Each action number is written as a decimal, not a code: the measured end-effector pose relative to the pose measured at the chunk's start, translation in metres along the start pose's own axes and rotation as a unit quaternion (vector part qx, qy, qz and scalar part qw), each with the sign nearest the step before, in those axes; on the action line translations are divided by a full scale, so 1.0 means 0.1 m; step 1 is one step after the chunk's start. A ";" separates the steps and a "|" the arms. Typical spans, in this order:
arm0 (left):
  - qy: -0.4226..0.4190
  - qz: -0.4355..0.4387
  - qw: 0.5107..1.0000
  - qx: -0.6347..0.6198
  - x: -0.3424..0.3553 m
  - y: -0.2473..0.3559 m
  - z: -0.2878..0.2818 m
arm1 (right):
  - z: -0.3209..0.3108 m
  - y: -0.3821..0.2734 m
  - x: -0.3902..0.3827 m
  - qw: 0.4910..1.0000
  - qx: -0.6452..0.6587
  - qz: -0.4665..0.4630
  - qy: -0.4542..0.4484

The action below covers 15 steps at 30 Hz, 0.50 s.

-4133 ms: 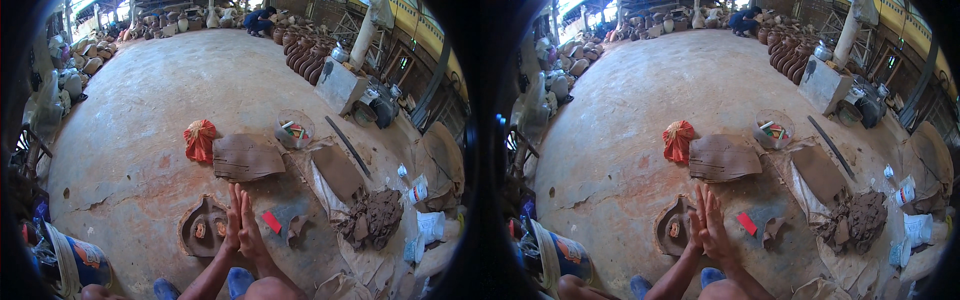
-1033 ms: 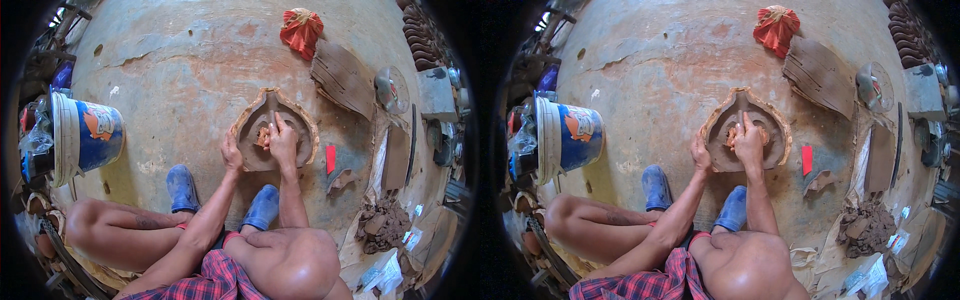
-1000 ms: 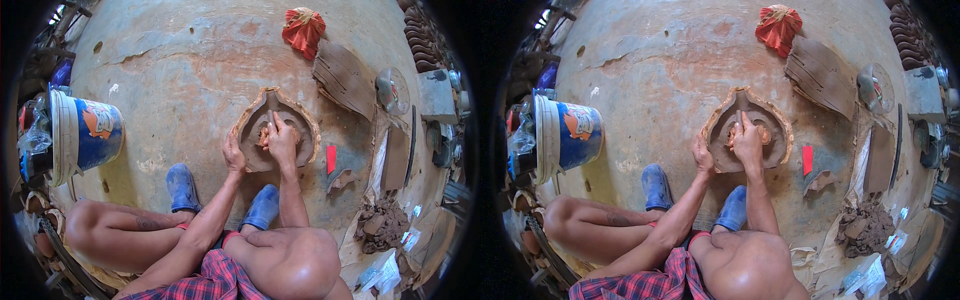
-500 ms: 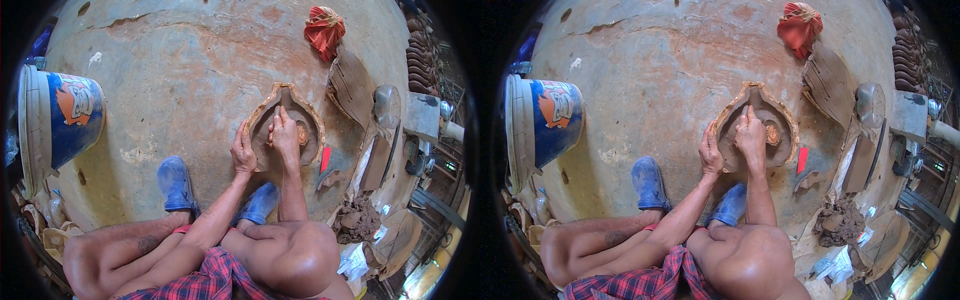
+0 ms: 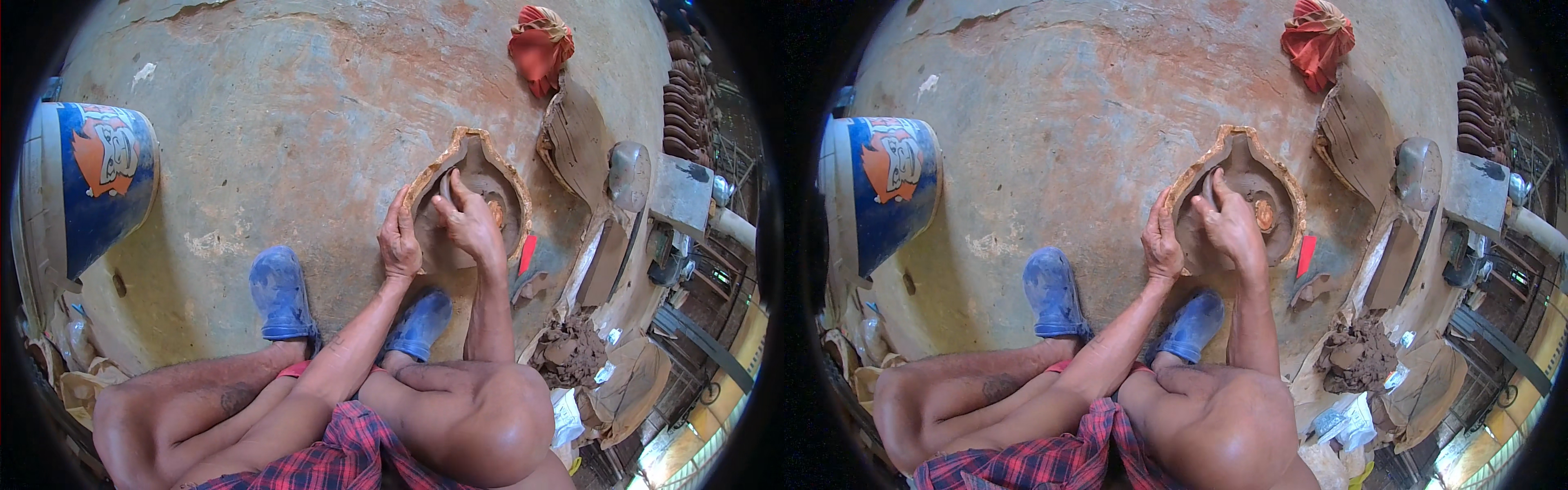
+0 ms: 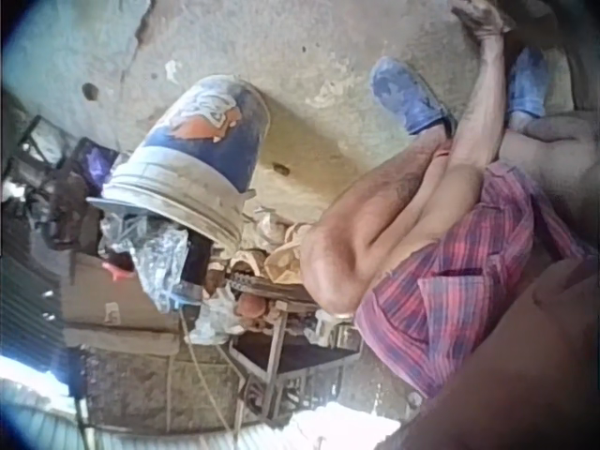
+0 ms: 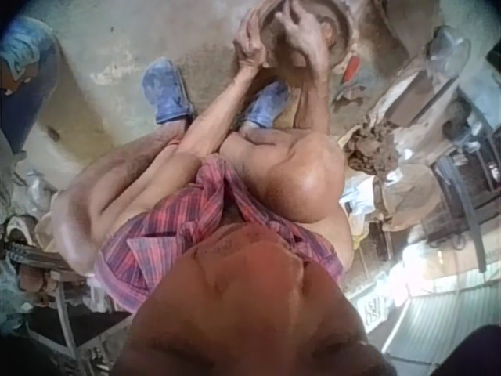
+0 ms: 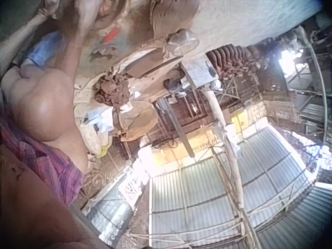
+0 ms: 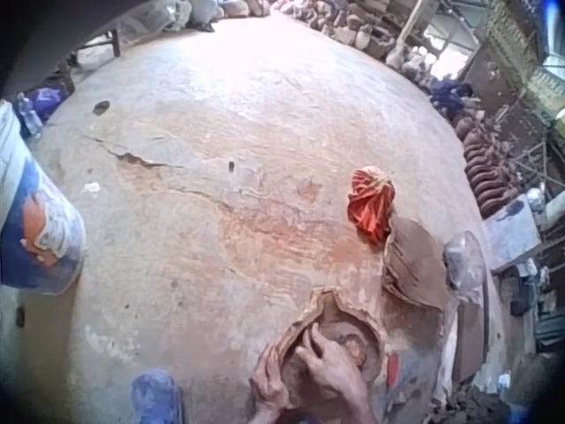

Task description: The person presses and smooths clay into a mold by hand and with a scraper. They roll small pieces of clay, press them into the mold's features, and shape a clay slab by hand.

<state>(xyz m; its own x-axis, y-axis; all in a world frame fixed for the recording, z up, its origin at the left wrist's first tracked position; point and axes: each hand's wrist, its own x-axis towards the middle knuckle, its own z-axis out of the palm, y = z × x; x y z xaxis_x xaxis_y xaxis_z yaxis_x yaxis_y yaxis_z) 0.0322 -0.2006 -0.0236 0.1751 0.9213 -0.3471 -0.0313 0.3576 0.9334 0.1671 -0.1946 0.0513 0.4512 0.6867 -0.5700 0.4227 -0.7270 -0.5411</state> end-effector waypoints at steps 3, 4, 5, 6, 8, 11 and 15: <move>0.003 0.009 1.000 -0.009 0.03 -0.02 0.01 | 0.06 -0.01 -0.03 0.999 -0.044 -0.029 0.013; -0.001 0.007 1.000 -0.009 0.02 0.00 0.03 | 0.10 -0.02 -0.04 0.997 -0.060 -0.038 0.031; -0.006 -0.002 1.000 -0.017 0.01 0.01 0.04 | 0.14 -0.04 -0.04 0.995 -0.077 -0.047 0.048; -0.011 -0.011 1.000 -0.025 0.00 0.03 0.05 | 0.20 -0.02 -0.05 0.991 -0.103 -0.054 0.064; -0.007 -0.015 1.000 -0.016 0.01 0.00 0.00 | 0.10 -0.12 -0.07 0.996 -0.080 -0.033 0.010; -0.004 -0.011 1.000 -0.010 0.03 0.00 0.01 | 0.04 -0.08 -0.08 0.997 -0.043 -0.016 -0.055; -0.021 -0.011 0.999 -0.022 0.01 -0.02 0.05 | 0.21 0.12 -0.13 0.996 -0.071 -0.046 -0.016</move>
<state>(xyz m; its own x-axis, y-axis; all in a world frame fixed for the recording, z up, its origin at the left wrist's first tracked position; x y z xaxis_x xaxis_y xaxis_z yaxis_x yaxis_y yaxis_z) 0.0371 -0.2015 -0.0253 0.2180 0.9060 -0.3629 -0.0705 0.3854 0.9200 0.1499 -0.2124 0.0391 0.3811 0.7478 -0.5436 0.5694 -0.6531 -0.4992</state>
